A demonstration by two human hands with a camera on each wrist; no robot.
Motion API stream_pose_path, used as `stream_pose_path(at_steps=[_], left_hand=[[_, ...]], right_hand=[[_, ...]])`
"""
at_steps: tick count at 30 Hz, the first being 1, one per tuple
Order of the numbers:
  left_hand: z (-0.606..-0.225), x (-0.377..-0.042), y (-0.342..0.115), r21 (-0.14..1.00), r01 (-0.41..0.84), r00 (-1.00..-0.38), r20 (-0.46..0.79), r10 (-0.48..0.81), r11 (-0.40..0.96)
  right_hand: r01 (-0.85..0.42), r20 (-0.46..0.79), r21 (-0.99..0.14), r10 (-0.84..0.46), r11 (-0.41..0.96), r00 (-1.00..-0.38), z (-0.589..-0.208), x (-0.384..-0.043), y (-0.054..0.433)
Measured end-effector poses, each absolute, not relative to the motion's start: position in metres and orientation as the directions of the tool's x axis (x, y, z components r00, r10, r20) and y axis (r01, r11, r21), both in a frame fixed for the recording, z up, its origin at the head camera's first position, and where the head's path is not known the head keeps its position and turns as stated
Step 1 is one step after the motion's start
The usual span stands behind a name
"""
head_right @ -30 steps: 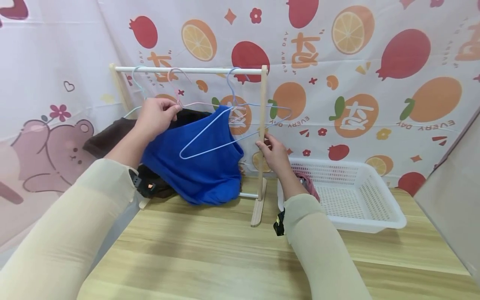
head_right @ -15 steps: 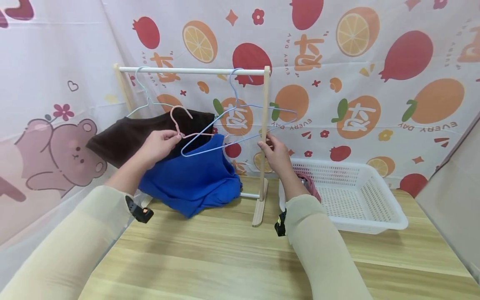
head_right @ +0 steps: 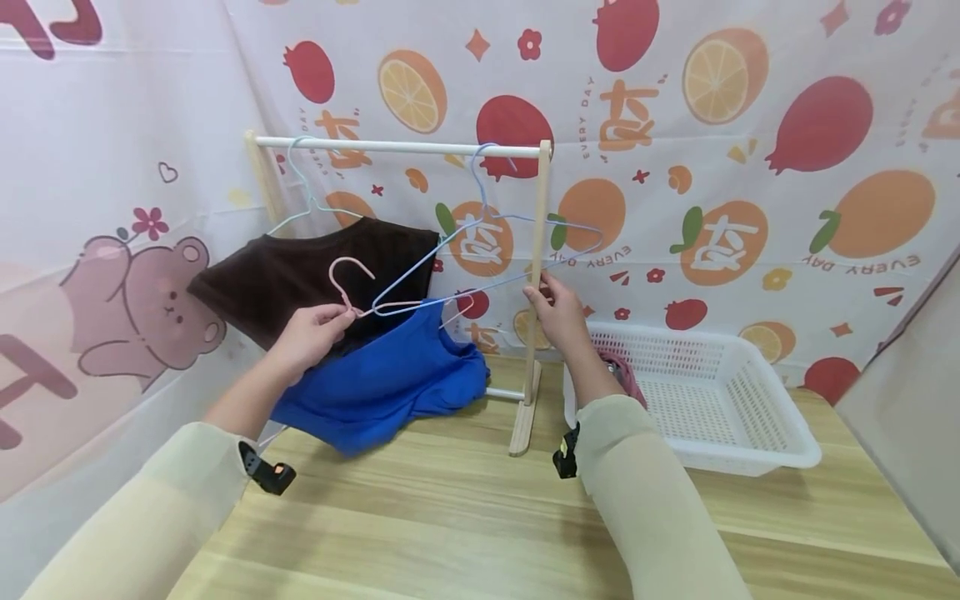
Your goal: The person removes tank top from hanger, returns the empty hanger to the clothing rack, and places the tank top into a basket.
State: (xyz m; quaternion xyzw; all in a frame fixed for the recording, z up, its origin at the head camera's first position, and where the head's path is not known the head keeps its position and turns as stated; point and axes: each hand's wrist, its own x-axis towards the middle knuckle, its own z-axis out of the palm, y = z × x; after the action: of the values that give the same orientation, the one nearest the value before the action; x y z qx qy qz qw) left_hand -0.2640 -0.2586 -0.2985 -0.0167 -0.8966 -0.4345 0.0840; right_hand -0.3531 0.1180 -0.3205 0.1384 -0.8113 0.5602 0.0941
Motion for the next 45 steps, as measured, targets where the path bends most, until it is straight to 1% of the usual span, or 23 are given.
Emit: stream_pose_path(at_steps=[6, 9, 12, 15, 17, 21, 25, 28, 31, 33, 35, 37, 40, 42, 45], left_hand=[[-0.316, -0.252, -0.261, 0.76, 0.124, -0.981, 0.19, -0.036, 0.638], [-0.32, -0.247, -0.261, 0.754, 0.142, -0.977, 0.211, -0.032, 0.642], [-0.322, -0.244, -0.262, 0.747, 0.167, -0.972, 0.232, -0.018, 0.643], [-0.321, -0.241, -0.261, 0.722, 0.21, -0.963, 0.267, 0.014, 0.659], [-0.32, -0.238, -0.259, 0.69, 0.245, -0.953, 0.3, 0.039, 0.681], [-0.317, -0.229, -0.256, 0.643, 0.281, -0.939, 0.338, 0.065, 0.712], [-0.315, -0.223, -0.252, 0.645, 0.292, -0.94, 0.328, 0.088, 0.707], [-0.312, -0.221, -0.249, 0.633, 0.315, -0.935, 0.333, 0.118, 0.707], [-0.308, -0.219, -0.245, 0.599, 0.335, -0.926, 0.351, 0.138, 0.727], [-0.305, -0.218, -0.243, 0.576, 0.345, -0.92, 0.364, 0.146, 0.741], [-0.302, -0.216, -0.24, 0.565, 0.363, -0.911, 0.381, 0.156, 0.741], [-0.299, -0.216, -0.237, 0.559, 0.395, -0.896, 0.41, 0.171, 0.729], [-0.296, -0.215, -0.232, 0.542, 0.462, -0.856, 0.48, 0.193, 0.702], [-0.295, -0.216, -0.229, 0.52, 0.494, -0.828, 0.526, 0.194, 0.696], [-0.296, -0.217, -0.225, 0.48, 0.519, -0.792, 0.582, 0.186, 0.707]], right_hand=[[-0.257, 0.236, -0.879, -0.102, 0.401, -0.967, -0.321, -0.344, 0.119], [-0.225, 0.218, -0.866, -0.069, 0.447, -0.974, -0.324, -0.338, 0.122], [-0.221, 0.248, -0.842, -0.012, 0.492, -0.969, -0.327, -0.333, 0.125], [-0.269, 0.322, -0.806, 0.01, 0.528, -0.947, -0.331, -0.327, 0.126], [-0.333, 0.384, -0.76, -0.027, 0.558, -0.923, -0.333, -0.323, 0.124], [-0.491, 0.497, -0.625, -0.176, 0.606, -0.85, -0.337, -0.313, 0.115], [-0.629, 0.595, -0.442, -0.315, 0.639, -0.739, -0.34, -0.302, 0.102], [-0.715, 0.65, -0.306, -0.411, 0.629, -0.639, -0.342, -0.294, 0.091], [-0.777, 0.672, -0.187, -0.499, 0.602, -0.548, -0.342, -0.287, 0.081], [-0.802, 0.662, -0.133, -0.55, 0.583, -0.509, -0.343, -0.284, 0.075], [-0.816, 0.639, -0.099, -0.593, 0.57, -0.491, -0.343, -0.28, 0.071], [-0.827, 0.61, -0.089, -0.626, 0.555, -0.486, -0.343, -0.275, 0.069], [-0.831, 0.591, -0.089, -0.643, 0.549, -0.487, -0.344, -0.269, 0.066], [-0.831, 0.597, -0.116, -0.631, 0.544, -0.496, -0.344, -0.266, 0.066], [-0.825, 0.626, -0.185, -0.583, 0.534, -0.518, -0.342, -0.261, 0.068]])
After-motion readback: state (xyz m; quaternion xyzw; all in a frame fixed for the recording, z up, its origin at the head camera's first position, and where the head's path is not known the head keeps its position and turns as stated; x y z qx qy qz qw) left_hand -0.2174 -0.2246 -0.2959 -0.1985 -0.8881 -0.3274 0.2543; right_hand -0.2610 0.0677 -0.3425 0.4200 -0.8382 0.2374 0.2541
